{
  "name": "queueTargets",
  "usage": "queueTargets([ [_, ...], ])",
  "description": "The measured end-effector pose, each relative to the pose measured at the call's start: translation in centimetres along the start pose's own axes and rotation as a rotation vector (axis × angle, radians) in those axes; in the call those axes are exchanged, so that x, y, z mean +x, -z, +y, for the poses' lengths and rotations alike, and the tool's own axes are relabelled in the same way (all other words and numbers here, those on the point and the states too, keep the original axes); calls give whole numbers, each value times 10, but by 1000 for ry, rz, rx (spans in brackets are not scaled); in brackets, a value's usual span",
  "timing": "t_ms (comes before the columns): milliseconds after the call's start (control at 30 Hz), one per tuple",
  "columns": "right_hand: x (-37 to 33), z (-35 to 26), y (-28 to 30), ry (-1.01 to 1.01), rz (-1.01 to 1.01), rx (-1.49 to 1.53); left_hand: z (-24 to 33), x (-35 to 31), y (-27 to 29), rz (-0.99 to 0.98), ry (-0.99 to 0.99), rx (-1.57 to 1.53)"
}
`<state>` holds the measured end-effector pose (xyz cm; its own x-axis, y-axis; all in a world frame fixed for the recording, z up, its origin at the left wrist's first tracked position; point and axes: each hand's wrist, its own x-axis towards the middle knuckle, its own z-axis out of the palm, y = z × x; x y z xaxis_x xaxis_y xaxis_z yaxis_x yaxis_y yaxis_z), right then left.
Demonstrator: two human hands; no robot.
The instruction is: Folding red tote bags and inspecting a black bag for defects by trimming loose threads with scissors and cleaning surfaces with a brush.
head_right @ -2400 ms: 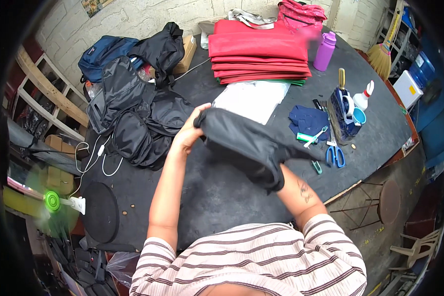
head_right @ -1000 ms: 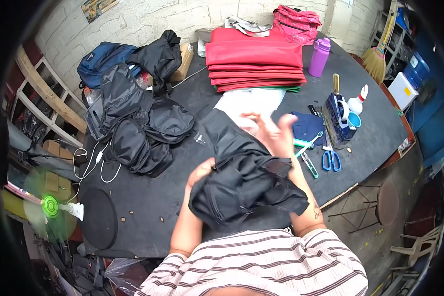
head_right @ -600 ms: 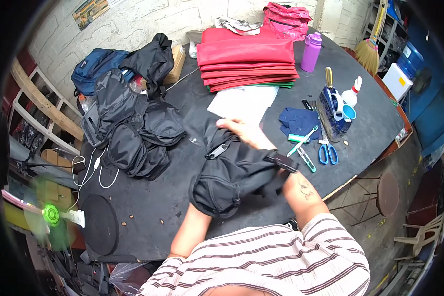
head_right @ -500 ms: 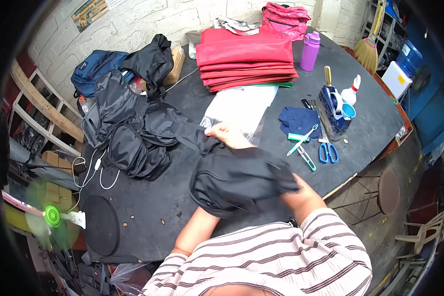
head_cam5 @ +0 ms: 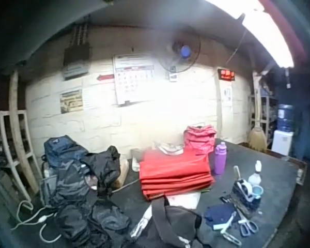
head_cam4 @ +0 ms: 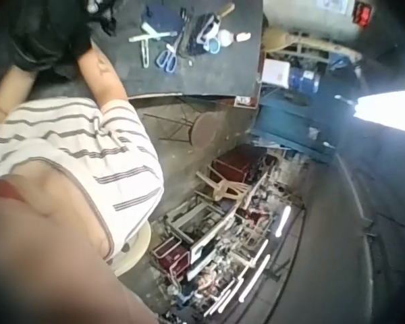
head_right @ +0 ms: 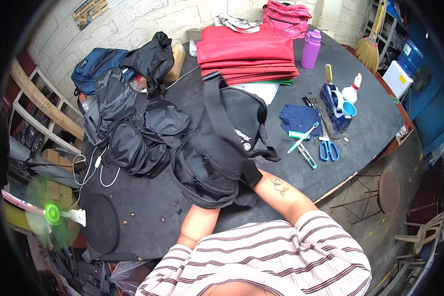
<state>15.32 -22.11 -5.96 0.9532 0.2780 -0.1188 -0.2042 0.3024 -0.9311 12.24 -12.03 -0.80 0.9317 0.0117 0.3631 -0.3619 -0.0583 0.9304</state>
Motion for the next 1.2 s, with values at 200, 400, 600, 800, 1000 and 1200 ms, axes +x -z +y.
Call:
queueTargets([
  [200,30,-52,28,-82,447,-153,-11,16,52,5,407,-892],
  [400,-17,-116,6,1080,282,-1128,-17,19,66,-2,417,-1065],
  [600,-7,-168,29,652,-13,125,-19,24,61,-25,416,-1074],
  [800,74,-63,70,128,373,-371,-23,10,46,-51,425,-1082],
  [1000,46,-16,91,-186,65,-317,-22,2,66,-73,471,-1079],
  [1200,-14,-102,50,-248,-520,-851,-23,11,73,-110,500,-1056],
])
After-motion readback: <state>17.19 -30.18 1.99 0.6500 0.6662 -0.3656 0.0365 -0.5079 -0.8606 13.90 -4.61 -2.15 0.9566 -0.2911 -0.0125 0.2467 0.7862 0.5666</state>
